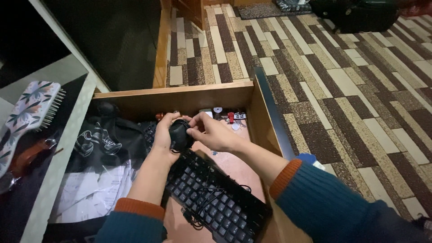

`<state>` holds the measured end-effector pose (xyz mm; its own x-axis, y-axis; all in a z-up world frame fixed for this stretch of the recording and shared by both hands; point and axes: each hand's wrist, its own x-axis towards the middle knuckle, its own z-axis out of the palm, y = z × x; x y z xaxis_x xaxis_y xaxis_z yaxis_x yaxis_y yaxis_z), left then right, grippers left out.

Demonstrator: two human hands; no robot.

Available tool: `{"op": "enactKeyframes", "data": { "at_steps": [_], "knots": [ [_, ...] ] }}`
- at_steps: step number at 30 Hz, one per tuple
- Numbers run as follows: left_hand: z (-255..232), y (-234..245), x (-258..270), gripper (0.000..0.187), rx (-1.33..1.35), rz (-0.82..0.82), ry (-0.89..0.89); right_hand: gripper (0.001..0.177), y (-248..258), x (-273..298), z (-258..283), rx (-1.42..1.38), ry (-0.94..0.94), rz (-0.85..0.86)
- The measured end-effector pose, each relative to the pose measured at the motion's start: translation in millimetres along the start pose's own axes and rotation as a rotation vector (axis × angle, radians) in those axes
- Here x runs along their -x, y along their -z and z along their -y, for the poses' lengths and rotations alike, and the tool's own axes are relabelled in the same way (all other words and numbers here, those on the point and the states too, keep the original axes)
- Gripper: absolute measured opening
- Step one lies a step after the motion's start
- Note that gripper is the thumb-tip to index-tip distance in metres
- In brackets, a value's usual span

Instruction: The person organizes items in a drawer by placing small objects, a charger, a mouse, and papers into the drawer. They handle each item individually and arrange them neatly.

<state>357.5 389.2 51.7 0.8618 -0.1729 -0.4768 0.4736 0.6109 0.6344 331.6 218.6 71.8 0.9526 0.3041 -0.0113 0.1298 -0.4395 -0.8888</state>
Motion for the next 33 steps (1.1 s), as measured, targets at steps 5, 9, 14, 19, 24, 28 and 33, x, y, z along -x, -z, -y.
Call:
{"op": "enactKeyframes", "data": {
  "at_steps": [5,9,14,19,24,28,33],
  "knots": [
    [9.2,-1.2,-10.5,0.034,0.015,0.03,-0.003,0.031,-4.3,-6.5,-25.6,-0.093,0.053,-0.018],
    [7.7,-3.3,-8.6,0.033,0.068,0.094,0.033,0.03,3.1,-0.2,-19.2,-0.145,0.113,-0.016],
    [-0.8,-13.8,8.8,0.033,0.084,0.169,0.059,0.039,13.4,8.9,2.3,-0.244,0.067,-0.029],
    [-2.5,-13.0,4.5,0.034,0.084,0.276,0.085,0.038,24.0,14.6,19.0,-0.288,0.037,-0.004],
    [-5.9,-25.2,18.9,0.035,0.056,0.242,0.023,0.035,24.1,7.1,7.7,-0.291,0.021,-0.015],
    [-9.5,-32.4,28.3,0.036,-0.039,0.181,0.022,0.032,21.2,-3.4,-2.8,-0.274,-0.008,-0.069],
    [-11.3,-24.1,22.0,0.034,-0.132,0.116,-0.013,0.028,22.0,-4.5,-3.9,-0.143,-0.052,-0.093]
  ]
}}
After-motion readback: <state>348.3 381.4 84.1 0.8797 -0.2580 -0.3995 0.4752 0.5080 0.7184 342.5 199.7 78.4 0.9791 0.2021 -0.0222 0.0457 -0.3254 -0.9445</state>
